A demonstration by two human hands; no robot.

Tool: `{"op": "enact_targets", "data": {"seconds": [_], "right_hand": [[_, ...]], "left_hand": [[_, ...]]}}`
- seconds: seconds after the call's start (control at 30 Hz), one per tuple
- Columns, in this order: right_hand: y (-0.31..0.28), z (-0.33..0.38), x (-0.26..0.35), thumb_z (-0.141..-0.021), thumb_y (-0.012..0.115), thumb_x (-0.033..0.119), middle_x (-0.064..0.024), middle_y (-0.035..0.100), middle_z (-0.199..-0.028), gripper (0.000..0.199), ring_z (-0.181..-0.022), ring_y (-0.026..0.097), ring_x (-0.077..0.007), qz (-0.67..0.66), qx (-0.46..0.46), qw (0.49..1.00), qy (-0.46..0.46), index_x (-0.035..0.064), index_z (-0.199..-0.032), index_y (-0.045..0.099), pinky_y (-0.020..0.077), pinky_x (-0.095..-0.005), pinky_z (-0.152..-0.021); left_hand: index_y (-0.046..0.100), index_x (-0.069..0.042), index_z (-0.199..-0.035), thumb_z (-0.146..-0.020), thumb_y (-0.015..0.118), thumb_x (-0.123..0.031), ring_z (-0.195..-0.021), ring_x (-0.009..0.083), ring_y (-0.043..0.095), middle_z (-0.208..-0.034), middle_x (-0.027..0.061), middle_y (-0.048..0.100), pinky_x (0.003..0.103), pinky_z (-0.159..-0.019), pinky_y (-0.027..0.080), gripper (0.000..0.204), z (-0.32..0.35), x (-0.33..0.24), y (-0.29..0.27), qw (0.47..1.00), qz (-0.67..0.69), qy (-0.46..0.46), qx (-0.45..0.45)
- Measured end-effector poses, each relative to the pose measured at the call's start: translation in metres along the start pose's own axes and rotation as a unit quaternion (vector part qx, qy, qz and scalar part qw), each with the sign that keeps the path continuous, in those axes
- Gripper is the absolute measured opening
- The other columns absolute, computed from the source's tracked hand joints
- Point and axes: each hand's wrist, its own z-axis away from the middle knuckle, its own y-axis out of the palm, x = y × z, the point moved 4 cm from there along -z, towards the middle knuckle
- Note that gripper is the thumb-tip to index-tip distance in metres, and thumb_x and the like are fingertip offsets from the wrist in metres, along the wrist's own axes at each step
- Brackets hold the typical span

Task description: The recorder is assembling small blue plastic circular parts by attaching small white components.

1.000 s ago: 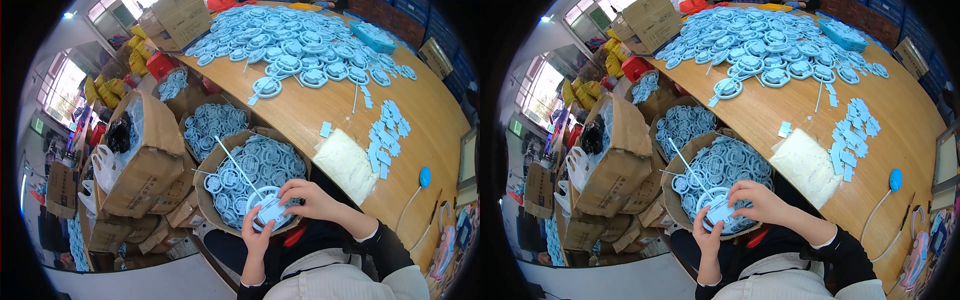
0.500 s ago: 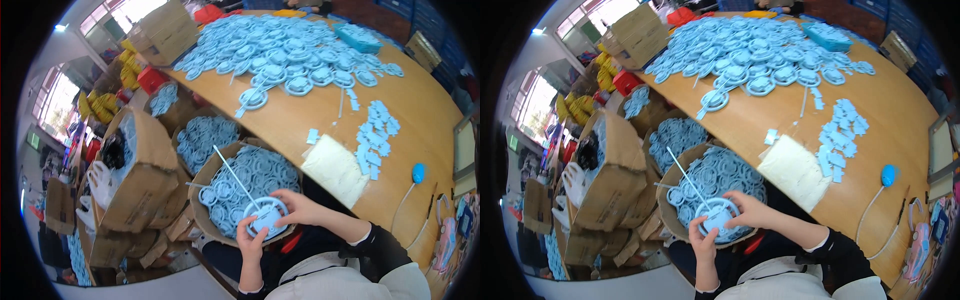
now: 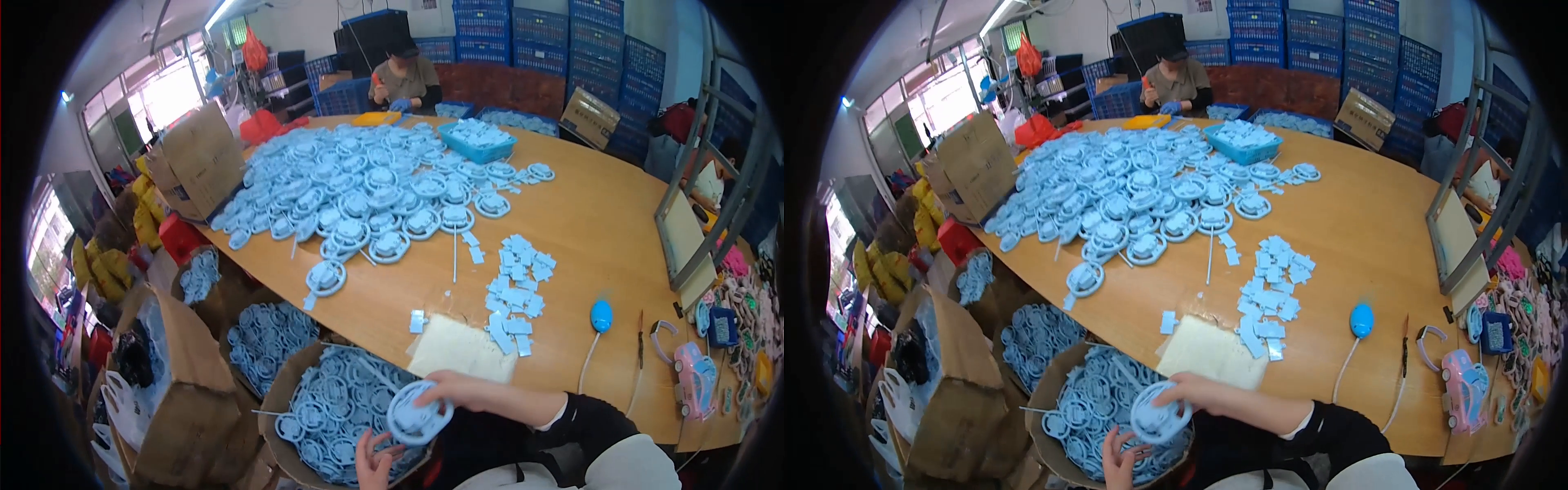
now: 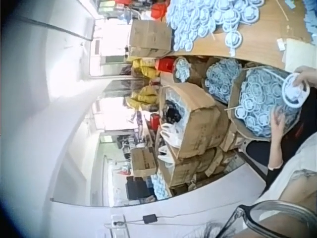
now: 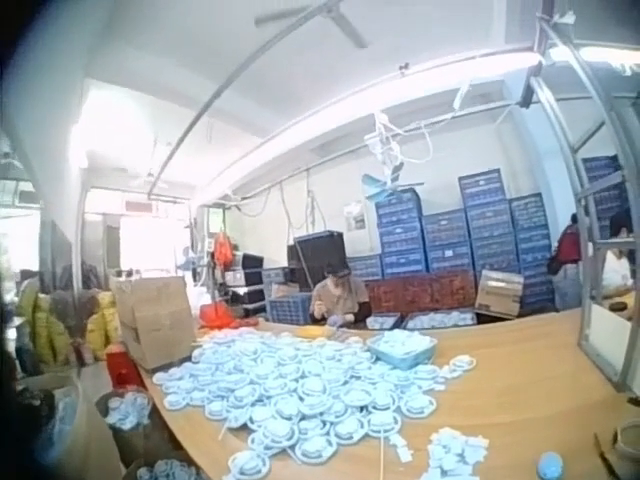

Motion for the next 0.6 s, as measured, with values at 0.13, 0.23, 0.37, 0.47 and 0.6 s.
{"op": "enact_targets", "data": {"seconds": [0.13,0.23,0.37,0.47,0.6], "right_hand": [[-0.066,-0.029,0.076,-0.074,0.060,0.021,-0.0137,0.058,-0.104,0.038,-0.093,0.058,-0.0212,-0.138,-0.070,0.979,-0.136,-0.0008,-0.105,0.055,0.0471,-0.0333,-0.079],[-0.133,-0.060,0.162,-0.071,0.068,0.029,-0.0157,0.042,-0.124,0.080,-0.109,0.047,-0.0242,-0.160,-0.198,0.894,-0.368,-0.0023,-0.129,0.023,0.0395,-0.0396,-0.090],[-0.177,-0.048,0.212,-0.061,0.075,0.037,-0.0184,0.040,-0.125,0.097,-0.112,0.044,-0.0284,-0.181,-0.426,0.849,-0.254,-0.0048,-0.129,0.020,0.0328,-0.0410,-0.094],[-0.228,-0.042,0.194,-0.063,0.070,0.044,-0.0253,0.038,-0.123,0.093,-0.115,0.039,-0.0352,0.173,-0.328,0.909,-0.189,-0.0047,-0.128,0.023,0.0341,-0.0401,-0.092],[-0.232,-0.049,0.112,-0.059,0.071,0.038,-0.0268,0.052,-0.102,0.057,-0.099,0.050,-0.0351,0.485,-0.384,0.782,-0.080,-0.0017,-0.096,0.054,0.0414,-0.0435,-0.083]], "left_hand": [[0.043,0.003,-0.115,-0.087,0.048,-0.013,-0.088,0.0232,0.056,-0.108,0.0151,0.053,0.032,-0.074,0.047,0.033,-0.013,0.041,-0.040,0.997,-0.035,-0.052,-0.049],[0.043,0.003,-0.115,-0.086,0.049,-0.014,-0.089,0.0225,0.056,-0.109,0.0145,0.053,0.030,-0.073,0.047,0.034,-0.008,0.034,-0.039,0.993,-0.043,-0.097,-0.048],[0.042,0.003,-0.116,-0.085,0.051,-0.016,-0.090,0.0222,0.056,-0.110,0.0146,0.051,0.027,-0.074,0.046,0.037,-0.012,0.032,-0.038,0.991,-0.056,-0.097,-0.068],[0.043,0.002,-0.116,-0.085,0.049,-0.018,-0.096,0.0247,0.053,-0.111,0.0155,0.050,0.031,-0.077,0.045,0.038,-0.041,0.060,-0.028,0.990,-0.083,-0.111,-0.023],[0.044,0.001,-0.113,-0.083,0.051,-0.019,-0.095,0.0254,0.053,-0.108,0.0156,0.051,0.032,-0.076,0.045,0.037,-0.085,0.017,0.053,0.987,-0.126,-0.091,0.033]]}}
